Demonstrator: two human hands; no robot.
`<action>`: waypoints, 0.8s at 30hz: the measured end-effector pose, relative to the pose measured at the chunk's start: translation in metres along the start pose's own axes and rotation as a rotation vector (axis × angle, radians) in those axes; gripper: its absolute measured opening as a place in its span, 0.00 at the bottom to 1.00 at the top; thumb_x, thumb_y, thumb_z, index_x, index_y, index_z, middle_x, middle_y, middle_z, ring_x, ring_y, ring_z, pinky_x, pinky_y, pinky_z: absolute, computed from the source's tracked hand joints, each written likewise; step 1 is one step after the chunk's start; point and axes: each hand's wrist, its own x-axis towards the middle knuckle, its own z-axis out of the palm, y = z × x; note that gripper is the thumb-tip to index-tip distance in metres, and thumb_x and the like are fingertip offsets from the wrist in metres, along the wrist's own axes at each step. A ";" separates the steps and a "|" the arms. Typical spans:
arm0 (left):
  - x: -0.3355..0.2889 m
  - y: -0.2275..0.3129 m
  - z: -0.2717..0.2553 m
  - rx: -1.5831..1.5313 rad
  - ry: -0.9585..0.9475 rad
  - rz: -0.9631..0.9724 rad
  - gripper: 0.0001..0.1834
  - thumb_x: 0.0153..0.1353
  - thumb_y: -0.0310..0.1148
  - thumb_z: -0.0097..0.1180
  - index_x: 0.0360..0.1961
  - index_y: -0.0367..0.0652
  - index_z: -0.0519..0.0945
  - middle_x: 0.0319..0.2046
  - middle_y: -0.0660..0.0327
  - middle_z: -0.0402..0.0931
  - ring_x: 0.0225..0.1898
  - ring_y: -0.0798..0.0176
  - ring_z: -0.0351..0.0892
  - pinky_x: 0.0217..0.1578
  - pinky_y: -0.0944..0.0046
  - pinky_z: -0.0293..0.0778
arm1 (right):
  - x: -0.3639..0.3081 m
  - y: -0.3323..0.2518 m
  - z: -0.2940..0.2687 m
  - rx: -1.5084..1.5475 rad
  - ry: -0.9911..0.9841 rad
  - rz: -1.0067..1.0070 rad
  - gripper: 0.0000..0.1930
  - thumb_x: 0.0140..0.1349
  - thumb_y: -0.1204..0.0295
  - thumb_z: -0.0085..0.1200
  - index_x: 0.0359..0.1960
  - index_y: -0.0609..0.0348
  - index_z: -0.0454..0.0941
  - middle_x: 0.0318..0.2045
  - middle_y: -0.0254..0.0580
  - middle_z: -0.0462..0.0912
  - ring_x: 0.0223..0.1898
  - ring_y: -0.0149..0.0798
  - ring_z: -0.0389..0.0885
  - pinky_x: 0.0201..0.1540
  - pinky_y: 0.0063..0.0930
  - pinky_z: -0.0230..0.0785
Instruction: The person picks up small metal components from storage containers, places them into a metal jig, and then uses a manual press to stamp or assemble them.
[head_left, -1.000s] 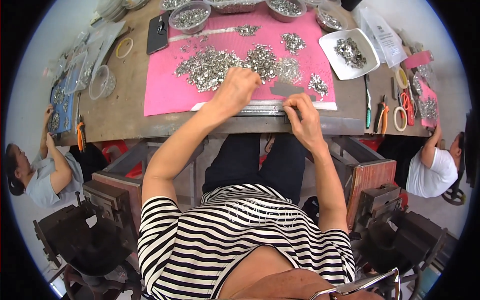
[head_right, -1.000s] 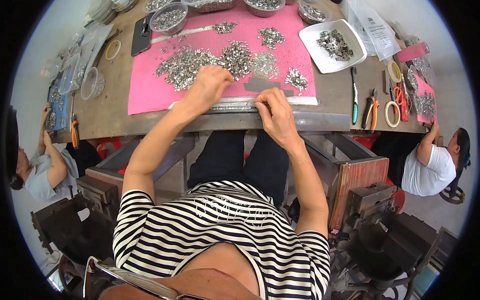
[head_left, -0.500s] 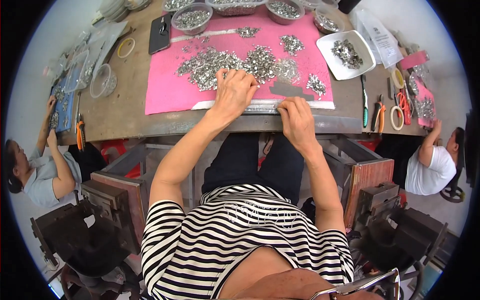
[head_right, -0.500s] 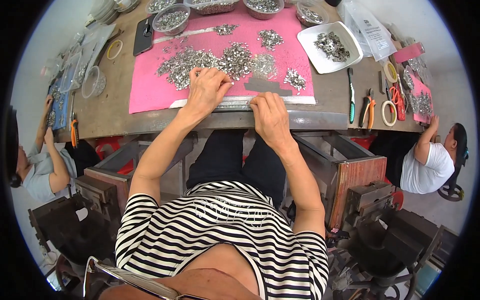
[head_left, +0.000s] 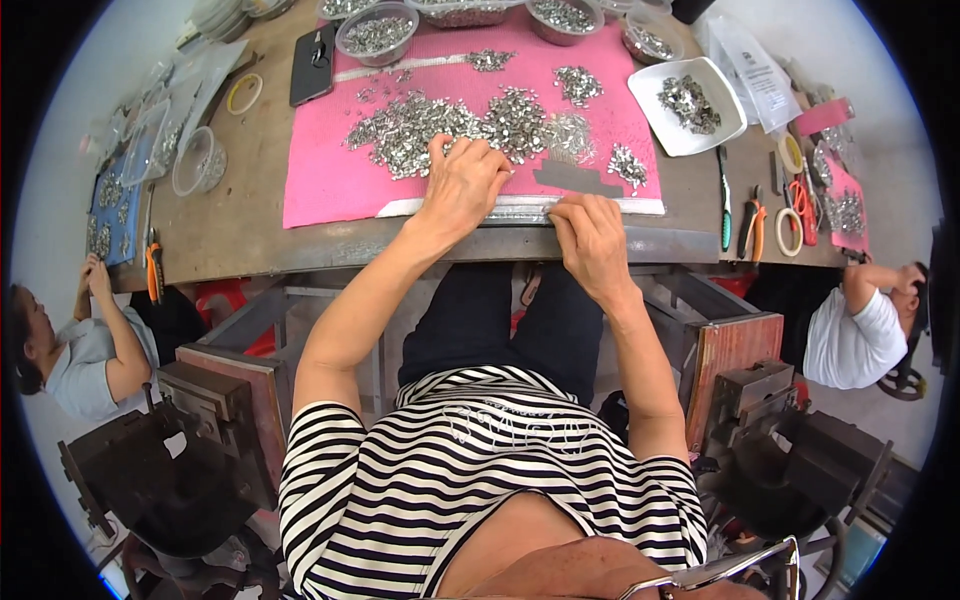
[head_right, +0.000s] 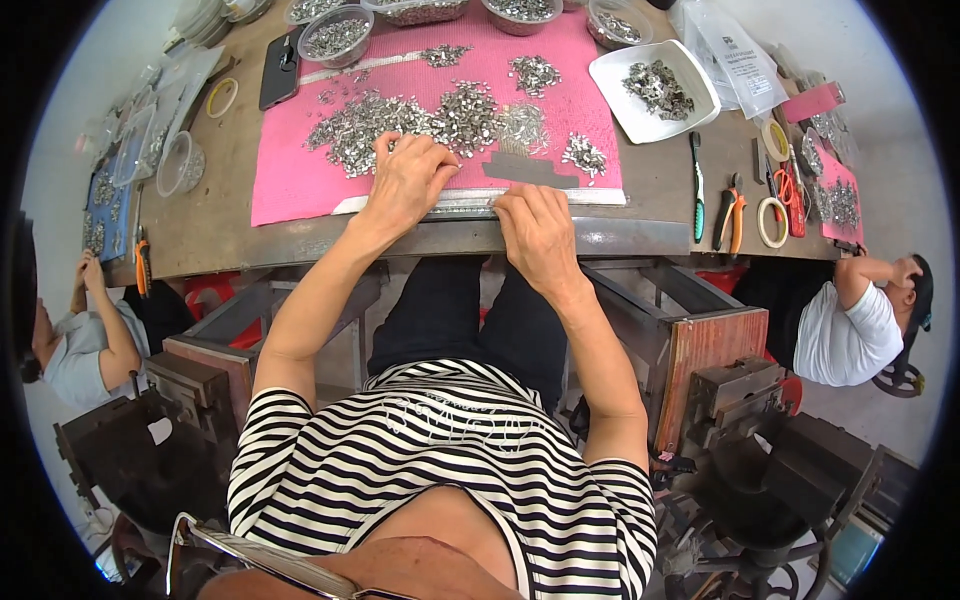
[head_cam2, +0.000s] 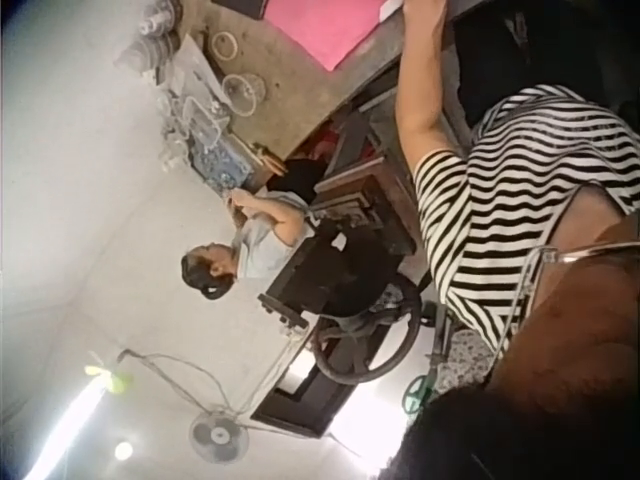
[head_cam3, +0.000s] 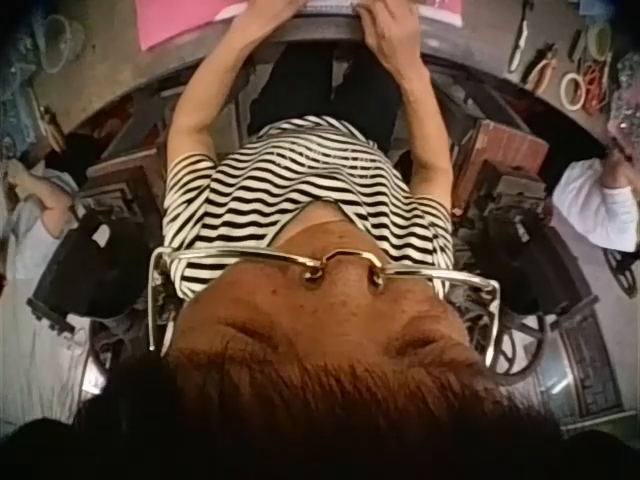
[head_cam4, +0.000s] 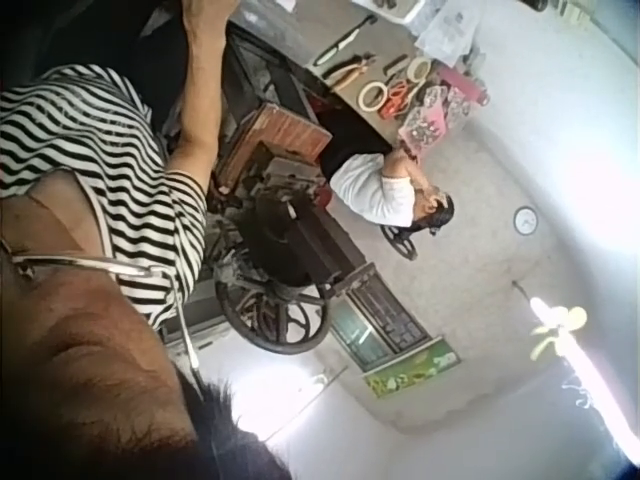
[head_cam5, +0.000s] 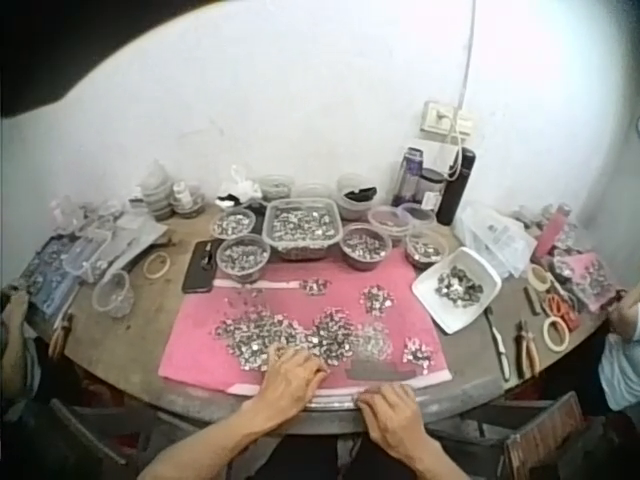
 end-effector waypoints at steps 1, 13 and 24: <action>0.000 0.001 0.000 0.001 -0.007 0.005 0.03 0.61 0.32 0.64 0.34 0.47 0.83 0.32 0.63 0.76 0.42 0.58 0.76 0.57 0.45 0.58 | -0.001 0.001 0.000 0.002 -0.002 0.000 0.08 0.56 0.80 0.62 0.37 0.60 0.79 0.36 0.41 0.79 0.39 0.46 0.78 0.46 0.40 0.68; -0.015 0.042 0.001 -0.463 -0.029 -0.038 0.04 0.63 0.24 0.57 0.38 0.39 0.76 0.31 0.56 0.75 0.36 0.50 0.74 0.41 0.54 0.67 | -0.013 -0.002 0.005 -0.117 0.019 -0.123 0.13 0.54 0.80 0.63 0.43 0.62 0.80 0.43 0.40 0.82 0.48 0.43 0.80 0.54 0.41 0.65; -0.016 0.050 0.009 -0.342 0.035 0.046 0.06 0.59 0.24 0.61 0.36 0.40 0.77 0.34 0.58 0.74 0.38 0.52 0.74 0.41 0.54 0.67 | -0.027 0.015 0.011 0.590 0.191 0.476 0.08 0.68 0.80 0.55 0.45 0.66 0.84 0.44 0.43 0.85 0.45 0.37 0.83 0.50 0.28 0.73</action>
